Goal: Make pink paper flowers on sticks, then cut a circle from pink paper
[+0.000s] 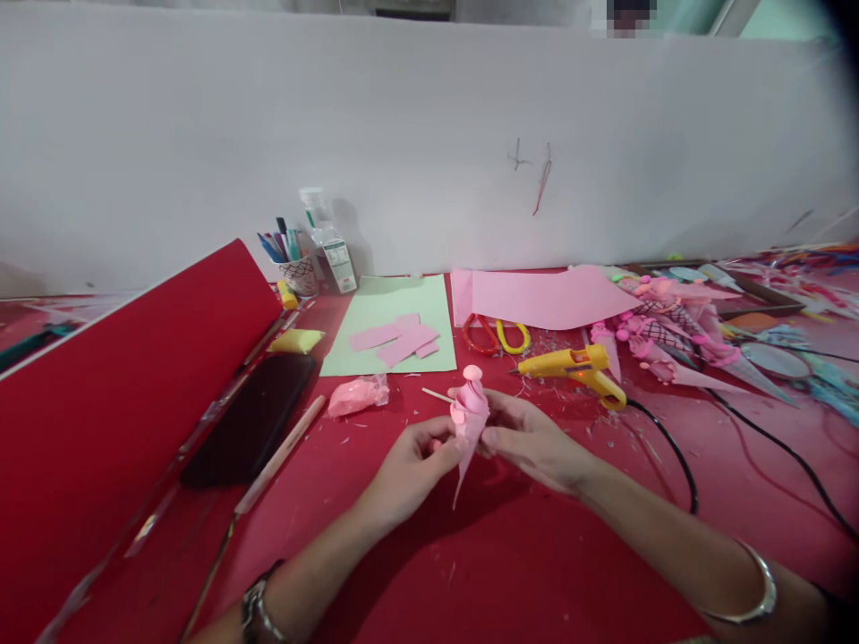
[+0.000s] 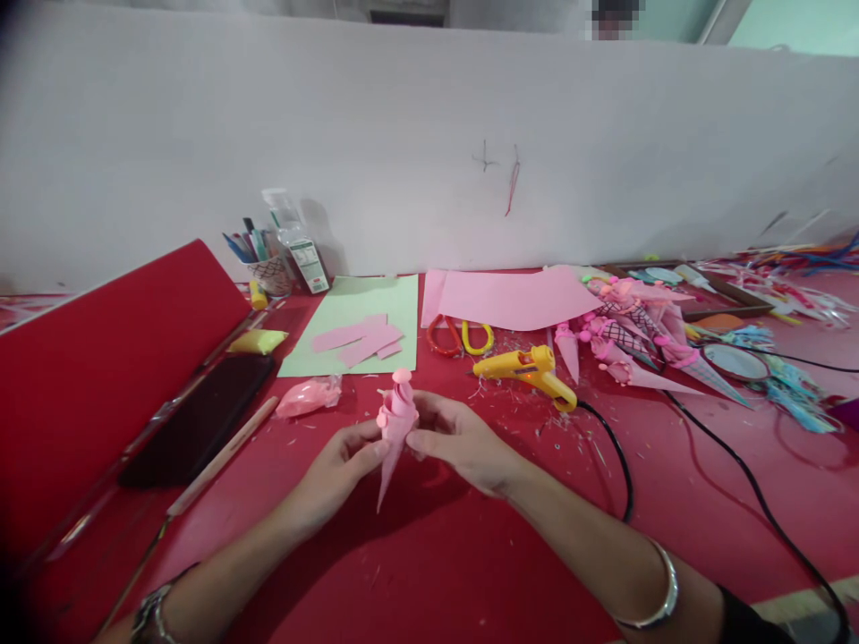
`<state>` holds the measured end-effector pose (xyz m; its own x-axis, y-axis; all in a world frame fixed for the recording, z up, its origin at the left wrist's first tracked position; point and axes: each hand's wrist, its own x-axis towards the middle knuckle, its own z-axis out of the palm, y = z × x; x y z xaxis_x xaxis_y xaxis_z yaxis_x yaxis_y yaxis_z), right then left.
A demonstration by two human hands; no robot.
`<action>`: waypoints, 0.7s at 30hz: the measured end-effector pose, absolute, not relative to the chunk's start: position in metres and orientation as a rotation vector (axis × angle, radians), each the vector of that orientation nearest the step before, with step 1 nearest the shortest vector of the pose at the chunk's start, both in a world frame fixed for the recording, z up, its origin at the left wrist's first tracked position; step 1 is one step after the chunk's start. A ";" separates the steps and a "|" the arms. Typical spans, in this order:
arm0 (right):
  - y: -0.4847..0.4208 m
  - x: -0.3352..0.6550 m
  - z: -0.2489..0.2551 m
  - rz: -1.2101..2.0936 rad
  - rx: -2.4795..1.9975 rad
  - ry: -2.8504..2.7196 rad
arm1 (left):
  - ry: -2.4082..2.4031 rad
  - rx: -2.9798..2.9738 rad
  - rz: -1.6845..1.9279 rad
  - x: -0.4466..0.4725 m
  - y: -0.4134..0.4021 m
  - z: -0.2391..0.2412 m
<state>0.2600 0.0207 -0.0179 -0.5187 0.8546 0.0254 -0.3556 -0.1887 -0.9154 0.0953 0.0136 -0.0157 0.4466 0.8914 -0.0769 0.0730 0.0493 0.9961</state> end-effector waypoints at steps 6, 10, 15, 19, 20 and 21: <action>0.024 0.257 -0.019 1.731 -0.694 -0.980 | 0.905 1.269 0.903 0.097 0.013 -0.017; 0.025 0.254 -0.022 1.664 -0.805 -0.916 | 0.945 1.155 0.971 0.097 0.014 -0.021; 0.024 0.251 -0.025 1.663 -0.863 -0.885 | 0.951 1.075 1.015 0.097 0.015 -0.025; 0.022 0.253 -0.021 1.669 -0.883 -0.923 | 0.997 1.057 1.038 0.099 0.014 -0.023; 0.022 0.254 -0.021 1.667 -0.894 -0.947 | 1.019 1.072 1.032 0.099 0.014 -0.022; 0.022 0.254 -0.020 1.658 -0.907 -0.967 | 1.036 1.087 1.023 0.100 0.014 -0.021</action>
